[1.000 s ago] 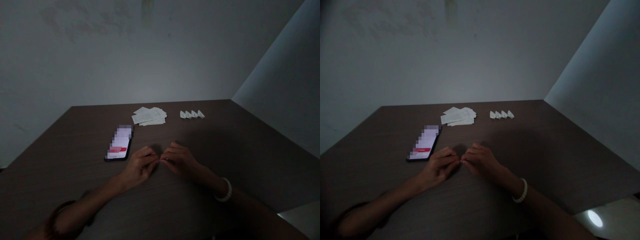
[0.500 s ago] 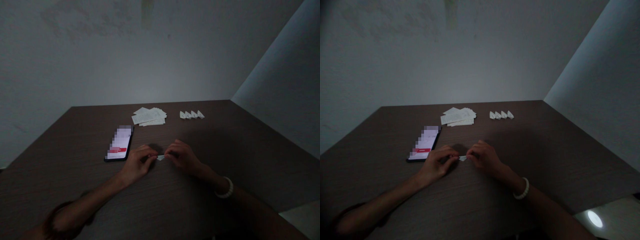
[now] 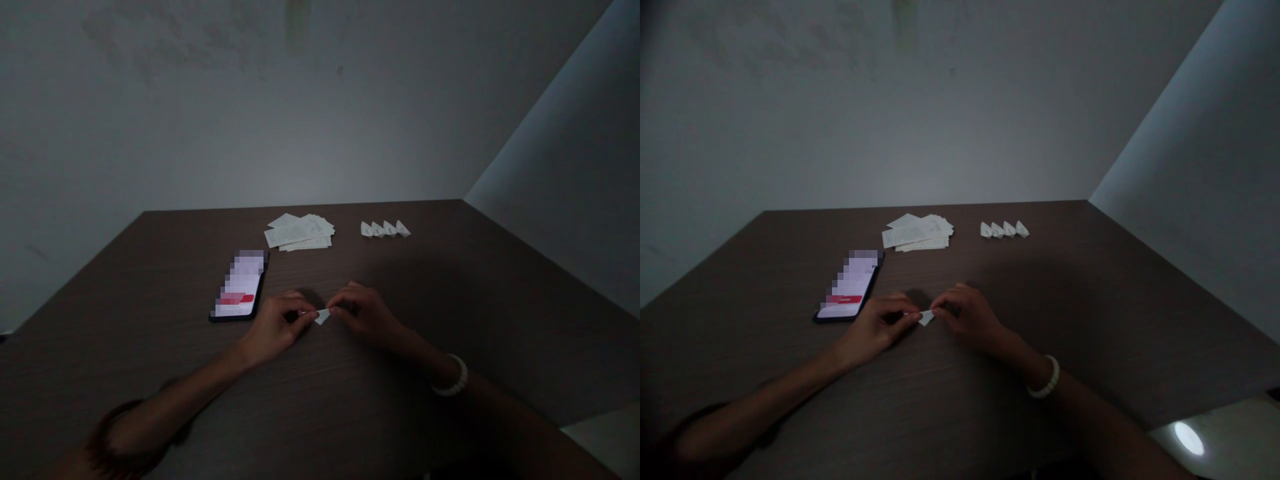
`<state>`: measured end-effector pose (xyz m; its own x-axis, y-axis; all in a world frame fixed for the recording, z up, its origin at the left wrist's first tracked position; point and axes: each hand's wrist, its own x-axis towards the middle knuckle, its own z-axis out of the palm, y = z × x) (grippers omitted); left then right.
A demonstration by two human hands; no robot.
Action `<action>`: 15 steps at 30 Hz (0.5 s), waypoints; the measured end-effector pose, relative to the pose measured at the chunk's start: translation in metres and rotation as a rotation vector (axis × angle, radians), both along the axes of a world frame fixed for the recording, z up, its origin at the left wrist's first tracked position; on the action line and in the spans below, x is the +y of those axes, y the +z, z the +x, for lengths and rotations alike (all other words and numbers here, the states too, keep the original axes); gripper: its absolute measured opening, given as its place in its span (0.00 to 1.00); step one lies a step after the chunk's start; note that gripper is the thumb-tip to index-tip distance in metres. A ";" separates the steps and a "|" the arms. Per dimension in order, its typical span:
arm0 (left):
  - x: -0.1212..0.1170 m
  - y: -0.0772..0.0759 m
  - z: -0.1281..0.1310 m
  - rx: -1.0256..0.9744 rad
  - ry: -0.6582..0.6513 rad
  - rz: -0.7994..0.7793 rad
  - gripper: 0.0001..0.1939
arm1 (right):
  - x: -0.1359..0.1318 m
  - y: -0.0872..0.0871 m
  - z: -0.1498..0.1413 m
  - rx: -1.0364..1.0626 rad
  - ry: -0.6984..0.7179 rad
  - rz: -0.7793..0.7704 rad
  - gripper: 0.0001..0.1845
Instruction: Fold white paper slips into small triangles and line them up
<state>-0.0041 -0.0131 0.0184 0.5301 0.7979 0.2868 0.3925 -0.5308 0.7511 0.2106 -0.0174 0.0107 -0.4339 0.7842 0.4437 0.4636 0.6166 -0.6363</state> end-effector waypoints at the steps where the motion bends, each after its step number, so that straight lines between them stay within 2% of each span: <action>1: 0.000 0.000 0.000 0.002 0.008 0.003 0.09 | 0.000 0.000 0.000 -0.002 0.002 -0.001 0.04; 6: -0.002 -0.001 0.000 0.022 0.022 0.053 0.11 | 0.001 -0.001 0.000 -0.054 0.012 0.019 0.04; 15: -0.002 0.000 0.000 0.025 0.010 0.003 0.11 | 0.002 -0.001 0.002 -0.065 0.002 -0.035 0.06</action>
<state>-0.0038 -0.0147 0.0182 0.5291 0.8024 0.2760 0.4167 -0.5291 0.7392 0.2122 -0.0157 0.0094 -0.4626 0.7977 0.3869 0.5037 0.5956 -0.6258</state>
